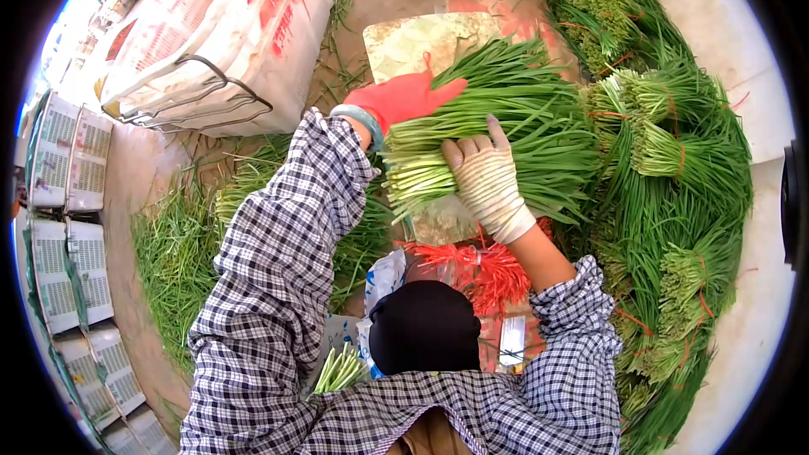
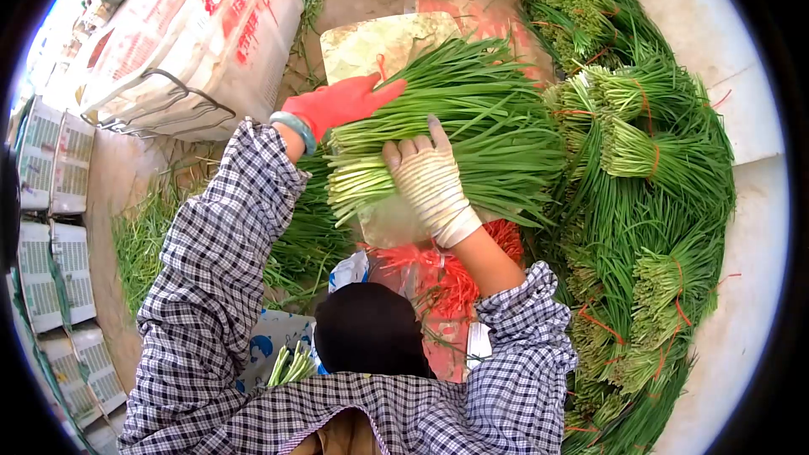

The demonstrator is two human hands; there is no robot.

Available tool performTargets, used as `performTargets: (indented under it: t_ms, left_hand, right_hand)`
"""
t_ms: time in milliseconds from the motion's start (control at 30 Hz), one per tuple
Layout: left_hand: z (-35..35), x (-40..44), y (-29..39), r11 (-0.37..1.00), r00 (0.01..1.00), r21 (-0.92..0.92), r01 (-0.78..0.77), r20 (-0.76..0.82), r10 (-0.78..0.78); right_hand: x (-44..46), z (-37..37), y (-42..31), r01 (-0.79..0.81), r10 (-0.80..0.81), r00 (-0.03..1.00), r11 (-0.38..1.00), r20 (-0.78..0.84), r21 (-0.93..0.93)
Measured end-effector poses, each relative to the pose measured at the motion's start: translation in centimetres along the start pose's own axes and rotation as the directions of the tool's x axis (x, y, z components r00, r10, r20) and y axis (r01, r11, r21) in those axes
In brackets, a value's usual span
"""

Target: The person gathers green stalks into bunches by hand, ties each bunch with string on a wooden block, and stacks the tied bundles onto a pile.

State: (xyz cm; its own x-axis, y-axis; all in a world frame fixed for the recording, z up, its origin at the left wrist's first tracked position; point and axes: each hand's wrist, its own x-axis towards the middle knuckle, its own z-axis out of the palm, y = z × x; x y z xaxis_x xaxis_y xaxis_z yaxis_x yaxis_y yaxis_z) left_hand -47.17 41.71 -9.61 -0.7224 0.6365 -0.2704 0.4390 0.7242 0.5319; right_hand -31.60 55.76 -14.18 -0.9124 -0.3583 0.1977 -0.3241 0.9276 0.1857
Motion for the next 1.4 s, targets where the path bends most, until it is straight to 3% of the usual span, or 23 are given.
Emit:
performTargets:
  t_ms: [67, 200, 267, 333, 367, 400, 467, 533, 600, 633, 800, 867, 933, 1000, 1033, 1133, 1167, 1267, 1400]
  left_hand:
    - [1.0, 1.4, -0.7, 1.0, 0.997, -0.012, -0.022, 0.079, 0.023]
    - [0.1, 1.0, 0.5, 1.0, 0.987, 0.017, 0.016, 0.159, -0.019]
    - [-0.1, 1.2, 1.0, 0.999, 0.974, 0.032, 0.024, 0.223, -0.03]
    - [1.1, 2.2, 0.1, 0.982, 0.968, 0.117, -0.147, 0.219, 0.119]
    - [0.6, 1.9, 0.8, 0.988, 0.939, 0.081, -0.13, 0.329, 0.096]
    - [1.0, 0.8, 1.0, 0.985, 0.935, 0.083, -0.149, 0.335, 0.113]
    - [2.3, 0.4, 0.2, 0.935, 0.912, -0.011, -0.354, 0.218, 0.348]
    - [3.4, -0.3, 0.1, 0.929, 0.913, -0.014, -0.369, 0.18, 0.366]
    - [4.1, -0.6, 0.3, 0.952, 0.953, 0.073, -0.299, 0.077, 0.293]
    - [3.7, -1.0, 1.2, 0.974, 0.974, 0.084, -0.21, 0.099, 0.202]
    - [4.7, -1.4, 0.5, 0.961, 0.973, 0.158, -0.226, -0.015, 0.231]
    - [4.2, -1.4, 1.1, 0.934, 0.985, 0.315, -0.168, 0.012, 0.173]
    - [3.5, -0.6, 0.7, 0.963, 0.99, 0.235, -0.133, 0.069, 0.12]
    - [4.0, 0.1, -1.4, 0.939, 0.935, 0.025, -0.344, 0.099, 0.34]
    - [2.2, -0.8, 0.4, 0.962, 0.942, -0.065, -0.265, 0.196, 0.273]
    - [2.5, -0.1, -1.1, 0.951, 0.933, -0.072, -0.301, 0.182, 0.31]
    - [3.3, 0.1, -1.6, 0.919, 0.917, -0.032, -0.392, 0.067, 0.394]
    - [4.2, -0.8, -0.9, 0.959, 0.962, 0.081, -0.273, 0.029, 0.271]
    - [4.7, -1.6, -0.5, 0.967, 0.972, 0.124, -0.224, -0.038, 0.23]
  right_hand:
    - [-0.2, 0.9, -0.2, -0.05, 0.027, 0.919, 0.998, -0.394, -0.048]
    - [-0.7, 2.7, 0.1, -0.242, 0.206, 0.926, 0.967, -0.315, -0.079]
    - [0.3, 3.3, 0.6, -0.254, 0.229, 0.923, 0.966, -0.311, -0.043]
    - [1.2, 3.6, 1.3, -0.219, 0.196, 0.948, 0.973, -0.25, -0.066]
    - [1.8, 3.6, 1.8, -0.18, 0.179, 0.969, 0.984, -0.168, 0.013]
    - [1.7, 2.8, 1.7, -0.141, 0.136, 0.968, 0.99, -0.209, -0.011]
    - [2.8, 3.4, 2.6, -0.112, 0.129, 0.977, 0.988, -0.168, 0.108]
    - [2.7, 3.6, 2.4, -0.109, 0.126, 0.969, 0.99, -0.211, 0.091]
    - [2.5, 3.5, 2.4, -0.09, 0.12, 0.965, 0.987, -0.235, 0.133]
    - [2.5, 3.0, 2.4, -0.088, 0.123, 0.964, 0.984, -0.234, 0.156]
    - [1.2, 1.8, 1.9, -0.058, 0.072, 0.99, 0.992, -0.124, 0.108]
    - [1.7, 1.5, 2.2, -0.096, 0.117, 0.976, 0.988, -0.183, 0.119]
    - [2.0, 1.3, 2.8, -0.081, 0.098, 0.98, 0.991, -0.171, 0.104]
    - [2.3, 2.0, 2.7, -0.105, 0.121, 0.975, 0.99, -0.189, 0.091]
    - [2.5, 1.7, 2.9, -0.119, 0.127, 0.976, 0.991, -0.178, 0.058]
    - [3.4, 1.8, 3.8, -0.073, 0.089, 0.98, 0.993, -0.181, 0.089]
    - [3.5, 1.8, 4.1, -0.061, 0.078, 0.982, 0.993, -0.17, 0.103]
    - [3.3, 2.0, 4.4, -0.02, 0.031, 0.99, 0.997, -0.134, 0.08]
    - [2.8, 2.6, 3.9, -0.016, 0.026, 0.986, 0.998, -0.163, 0.066]
